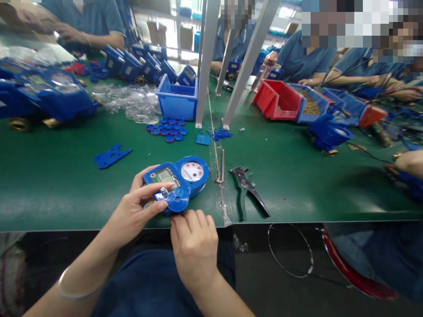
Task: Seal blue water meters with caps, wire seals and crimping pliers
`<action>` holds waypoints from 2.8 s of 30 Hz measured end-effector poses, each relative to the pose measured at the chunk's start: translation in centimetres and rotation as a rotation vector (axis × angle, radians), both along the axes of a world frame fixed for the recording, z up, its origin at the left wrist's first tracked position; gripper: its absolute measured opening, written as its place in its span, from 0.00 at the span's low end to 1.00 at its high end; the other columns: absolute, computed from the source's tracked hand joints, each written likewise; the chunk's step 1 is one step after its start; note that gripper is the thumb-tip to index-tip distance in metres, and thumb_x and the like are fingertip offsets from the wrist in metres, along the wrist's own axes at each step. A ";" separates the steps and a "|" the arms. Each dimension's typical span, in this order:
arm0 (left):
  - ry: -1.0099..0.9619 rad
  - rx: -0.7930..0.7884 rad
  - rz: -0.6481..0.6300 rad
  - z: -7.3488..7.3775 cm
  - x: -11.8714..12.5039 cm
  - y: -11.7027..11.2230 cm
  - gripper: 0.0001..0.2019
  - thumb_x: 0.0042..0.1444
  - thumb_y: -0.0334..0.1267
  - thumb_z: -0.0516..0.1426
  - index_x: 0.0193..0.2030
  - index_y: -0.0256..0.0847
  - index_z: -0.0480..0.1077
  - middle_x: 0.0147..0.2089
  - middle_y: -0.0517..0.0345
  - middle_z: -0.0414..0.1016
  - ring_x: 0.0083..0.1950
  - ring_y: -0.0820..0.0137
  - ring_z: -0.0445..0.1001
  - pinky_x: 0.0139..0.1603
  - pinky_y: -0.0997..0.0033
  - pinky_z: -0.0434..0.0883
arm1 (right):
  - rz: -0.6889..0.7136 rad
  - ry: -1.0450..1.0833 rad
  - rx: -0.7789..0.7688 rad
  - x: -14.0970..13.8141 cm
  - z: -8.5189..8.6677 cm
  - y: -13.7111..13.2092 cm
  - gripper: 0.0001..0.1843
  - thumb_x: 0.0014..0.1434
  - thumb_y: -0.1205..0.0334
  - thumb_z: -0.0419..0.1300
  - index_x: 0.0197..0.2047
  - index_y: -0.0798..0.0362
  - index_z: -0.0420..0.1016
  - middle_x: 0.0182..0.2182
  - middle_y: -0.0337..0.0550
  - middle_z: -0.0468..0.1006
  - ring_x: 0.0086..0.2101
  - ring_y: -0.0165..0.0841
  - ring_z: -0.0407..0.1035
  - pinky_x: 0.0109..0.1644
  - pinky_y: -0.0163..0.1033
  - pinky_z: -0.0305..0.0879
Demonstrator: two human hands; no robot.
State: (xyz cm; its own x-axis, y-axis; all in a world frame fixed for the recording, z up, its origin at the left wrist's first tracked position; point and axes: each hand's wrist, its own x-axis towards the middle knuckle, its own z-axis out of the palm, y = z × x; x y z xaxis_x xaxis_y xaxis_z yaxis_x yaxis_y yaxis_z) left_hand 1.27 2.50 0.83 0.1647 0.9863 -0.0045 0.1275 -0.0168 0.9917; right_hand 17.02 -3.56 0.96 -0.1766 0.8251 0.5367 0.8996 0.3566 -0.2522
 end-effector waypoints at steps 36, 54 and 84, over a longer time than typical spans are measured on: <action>-0.029 0.000 0.020 0.2 0.2 0.1 0.17 0.50 0.58 0.65 0.47 0.64 0.78 0.68 0.64 0.53 0.69 0.58 0.60 0.77 0.48 0.50 | 0.072 0.110 0.064 0.7 -1.9 0.1 0.04 0.60 0.70 0.63 0.40 0.55 0.75 0.36 0.39 0.77 0.38 0.25 0.70 0.43 0.33 0.61; -0.023 0.016 0.025 0.2 0.3 -0.2 0.17 0.50 0.57 0.65 0.47 0.61 0.79 0.68 0.62 0.53 0.69 0.57 0.60 0.77 0.48 0.49 | 0.372 -0.332 0.251 3.3 -0.5 1.6 0.10 0.65 0.68 0.55 0.45 0.60 0.77 0.38 0.45 0.78 0.37 0.31 0.63 0.37 0.40 0.50; -0.011 0.010 0.013 0.3 0.2 0.0 0.18 0.50 0.58 0.65 0.47 0.59 0.79 0.68 0.60 0.53 0.70 0.57 0.59 0.77 0.49 0.51 | -0.030 1.409 -1.456 0.7 -1.1 3.0 0.28 0.42 0.46 0.70 0.35 0.63 0.73 0.17 0.37 0.70 0.13 0.20 0.58 0.16 0.24 0.51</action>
State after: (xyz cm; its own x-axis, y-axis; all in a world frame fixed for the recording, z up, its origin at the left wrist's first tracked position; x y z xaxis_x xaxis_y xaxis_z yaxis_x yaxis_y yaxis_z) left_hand 1.43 2.48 1.09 0.1521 0.9883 0.0067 0.1168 -0.0247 0.9929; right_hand 17.72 -0.51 -0.13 -0.2930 0.6794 -0.6727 -0.1405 -0.7265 -0.6726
